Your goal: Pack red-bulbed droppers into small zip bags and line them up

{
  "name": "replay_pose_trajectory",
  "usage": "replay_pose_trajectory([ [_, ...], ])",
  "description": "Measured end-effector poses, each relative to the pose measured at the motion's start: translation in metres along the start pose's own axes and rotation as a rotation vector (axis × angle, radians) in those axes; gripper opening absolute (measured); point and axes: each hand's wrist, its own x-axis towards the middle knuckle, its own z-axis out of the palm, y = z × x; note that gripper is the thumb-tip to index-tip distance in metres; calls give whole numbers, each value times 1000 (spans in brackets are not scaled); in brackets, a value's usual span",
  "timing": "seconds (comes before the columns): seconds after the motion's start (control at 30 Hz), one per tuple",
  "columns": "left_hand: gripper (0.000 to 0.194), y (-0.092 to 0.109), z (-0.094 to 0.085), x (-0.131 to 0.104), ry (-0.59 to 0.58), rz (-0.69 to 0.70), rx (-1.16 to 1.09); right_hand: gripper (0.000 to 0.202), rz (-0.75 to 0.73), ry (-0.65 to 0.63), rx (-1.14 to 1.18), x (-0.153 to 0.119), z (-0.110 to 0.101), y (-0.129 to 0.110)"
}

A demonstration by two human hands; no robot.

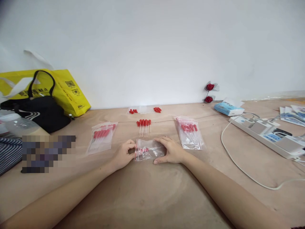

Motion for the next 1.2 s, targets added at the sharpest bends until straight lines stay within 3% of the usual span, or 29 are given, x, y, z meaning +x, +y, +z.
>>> replay_pose_trajectory([
  [0.13,12,-7,3,6,15,-88,-75,80,1,-13,52,4,2,-4],
  [0.3,29,-21,-22,30,-62,-202,-301,78,9,-12,50,6,3,-7],
  [0.37,20,-26,-33,52,25,-262,-268,78,9,-13,45,6,3,-7],
  [0.43,15,-32,-36,79,184,-329,-184,78,13,-12,41,6,3,-7],
  [0.6,18,-52,-19,134,311,-388,-179,76,6,3,36,6,3,-8],
  [0.77,18,-63,-7,152,327,-408,-283,77,-7,-2,35,7,4,-6],
  [0.97,17,-52,-30,140,399,-373,-501,78,-20,-3,28,7,6,-2],
  [1.1,22,-46,-55,95,469,-353,-635,77,-12,3,24,6,6,-2],
  [1.2,27,-43,-61,51,509,-371,-745,76,-15,4,31,6,5,-2],
])
